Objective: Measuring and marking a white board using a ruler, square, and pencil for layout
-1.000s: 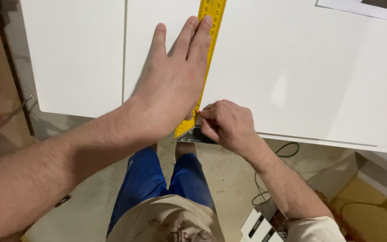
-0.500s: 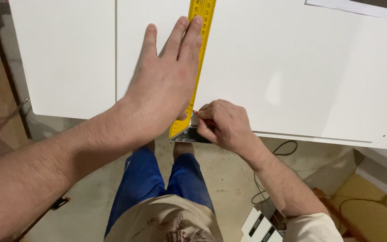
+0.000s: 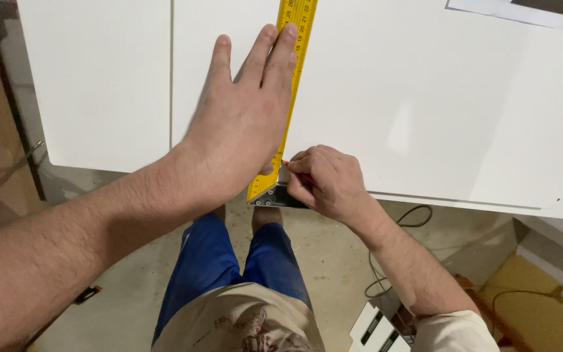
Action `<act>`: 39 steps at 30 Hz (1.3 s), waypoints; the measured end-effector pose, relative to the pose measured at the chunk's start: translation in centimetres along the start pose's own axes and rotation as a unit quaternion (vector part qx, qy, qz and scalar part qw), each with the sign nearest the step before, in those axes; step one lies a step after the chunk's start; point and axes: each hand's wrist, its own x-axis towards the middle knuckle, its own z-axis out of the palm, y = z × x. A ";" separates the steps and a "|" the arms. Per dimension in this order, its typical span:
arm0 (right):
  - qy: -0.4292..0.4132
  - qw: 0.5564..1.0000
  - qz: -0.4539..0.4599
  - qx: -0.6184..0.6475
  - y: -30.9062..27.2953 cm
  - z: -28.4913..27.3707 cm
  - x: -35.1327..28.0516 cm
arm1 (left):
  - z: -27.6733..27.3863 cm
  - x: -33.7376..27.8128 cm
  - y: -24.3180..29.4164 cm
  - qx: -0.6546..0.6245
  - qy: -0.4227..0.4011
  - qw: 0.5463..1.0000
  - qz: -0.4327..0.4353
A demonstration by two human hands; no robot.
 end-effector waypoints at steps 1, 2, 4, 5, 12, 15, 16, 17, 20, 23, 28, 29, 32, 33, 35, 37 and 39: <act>-0.001 1.000 0.004 -0.005 0.0 0.1 -0.1 | -0.1 0.0 0.0 -0.001 -0.003 1.000 0.000; -0.001 1.000 0.004 -0.005 0.0 0.0 0.0 | 0.0 0.0 0.0 -0.001 -0.003 1.000 0.000; 0.003 1.000 0.004 -0.014 -0.1 0.0 0.1 | 0.1 0.0 0.0 0.000 -0.004 1.000 0.002; 0.003 1.000 0.004 -0.014 -0.1 0.0 0.1 | 0.2 0.0 0.0 0.000 -0.004 1.000 0.003; -0.001 1.000 0.003 -0.012 -0.1 -0.1 0.2 | 0.2 -0.1 -0.1 -0.003 0.009 1.000 0.002; 0.006 1.000 -0.002 -0.010 -0.2 -0.2 0.3 | 0.3 0.0 0.0 -0.003 0.008 1.000 0.005; 0.009 1.000 -0.004 -0.010 -0.2 -0.2 0.4 | 0.4 0.0 0.0 -0.003 0.005 1.000 0.004; 0.009 1.000 -0.004 -0.010 -0.2 -0.1 0.3 | 0.4 0.1 0.0 -0.003 0.005 1.000 0.004; 0.004 1.000 0.003 -0.008 -0.1 0.0 0.2 | 0.5 0.0 -0.1 -0.019 0.002 1.000 0.006; 0.010 1.000 0.005 -0.016 -0.2 -0.1 0.3 | 0.5 -0.3 -0.2 0.004 0.019 1.000 0.013; 0.005 1.000 -0.006 -0.012 0.0 0.0 0.3 | 0.3 -0.4 -0.4 -0.002 0.033 0.999 0.020; 0.005 1.000 -0.006 -0.012 0.0 0.0 0.3 | 0.3 -0.4 -0.4 -0.002 0.033 0.999 0.020; 0.004 1.000 -0.010 -0.008 -0.1 0.0 0.4 | 0.2 -0.2 -0.3 -0.024 0.039 0.999 0.021; 0.006 1.000 -0.008 -0.013 -0.2 -0.1 0.4 | 0.2 -0.1 -0.3 -0.030 0.027 0.999 0.020; 0.011 1.000 -0.007 -0.017 -0.2 -0.1 0.4 | 0.2 0.0 -0.3 -0.034 0.014 0.999 0.020; 0.007 1.000 0.001 -0.014 -0.2 -0.2 0.4 | 0.3 -0.2 -0.4 -0.031 0.024 0.999 0.020; 0.006 1.000 0.001 -0.016 -0.2 0.0 0.3 | 0.2 -0.2 -0.4 -0.037 0.024 0.999 0.019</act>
